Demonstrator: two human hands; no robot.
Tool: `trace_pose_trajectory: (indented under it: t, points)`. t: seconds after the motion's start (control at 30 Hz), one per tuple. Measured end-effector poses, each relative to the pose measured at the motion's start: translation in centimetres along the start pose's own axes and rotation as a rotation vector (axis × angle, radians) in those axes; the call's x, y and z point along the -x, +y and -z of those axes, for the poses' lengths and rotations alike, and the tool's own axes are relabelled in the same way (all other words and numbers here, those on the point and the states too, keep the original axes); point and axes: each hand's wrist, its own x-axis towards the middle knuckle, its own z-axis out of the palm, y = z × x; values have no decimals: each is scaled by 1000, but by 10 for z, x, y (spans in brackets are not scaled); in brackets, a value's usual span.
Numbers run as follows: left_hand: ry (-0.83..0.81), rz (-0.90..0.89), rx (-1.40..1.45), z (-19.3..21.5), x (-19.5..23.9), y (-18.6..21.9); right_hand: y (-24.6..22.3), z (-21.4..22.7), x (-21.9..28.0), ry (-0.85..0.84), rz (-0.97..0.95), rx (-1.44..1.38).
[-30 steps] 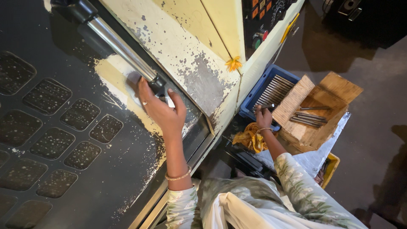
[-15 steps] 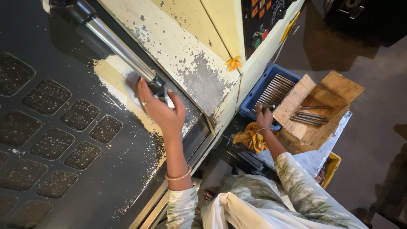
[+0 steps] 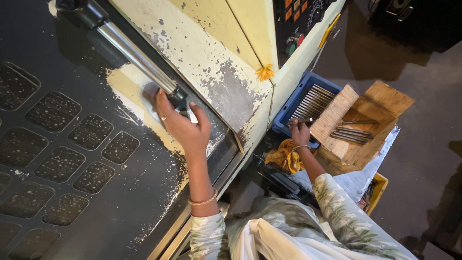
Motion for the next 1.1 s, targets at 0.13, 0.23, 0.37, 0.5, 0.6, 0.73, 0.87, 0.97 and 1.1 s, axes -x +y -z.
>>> trace_pose_trajectory:
  t: [0.13,0.23,0.37,0.5,0.6,0.73,0.87,0.97,1.1]
  points:
    - [3,-12,-19,0,-1,-1,-2,0,0,-13,-5,0]
    - [1,-8,-14,0,0,-1,-2,0,0,-15,-1,-8]
    - [3,-13,-17,-1,1,-2,-3,-1,0,-1,-28,-14]
    - [-6,1,-2,0,1,-2,-4,-1,1,6,-27,50]
    - [-16,5,48,0,1,-3,-4,2,1,-4,-12,54]
    - [-40,96,176,4,1,4,-6,1,2,20,14,167]
    - [-86,278,436,15,-15,13,-8,-1,4,34,-4,114]
    - [-105,233,457,27,-37,13,-7,1,5,65,102,209]
    - [-249,255,575,38,-66,8,-7,2,6,45,105,177]
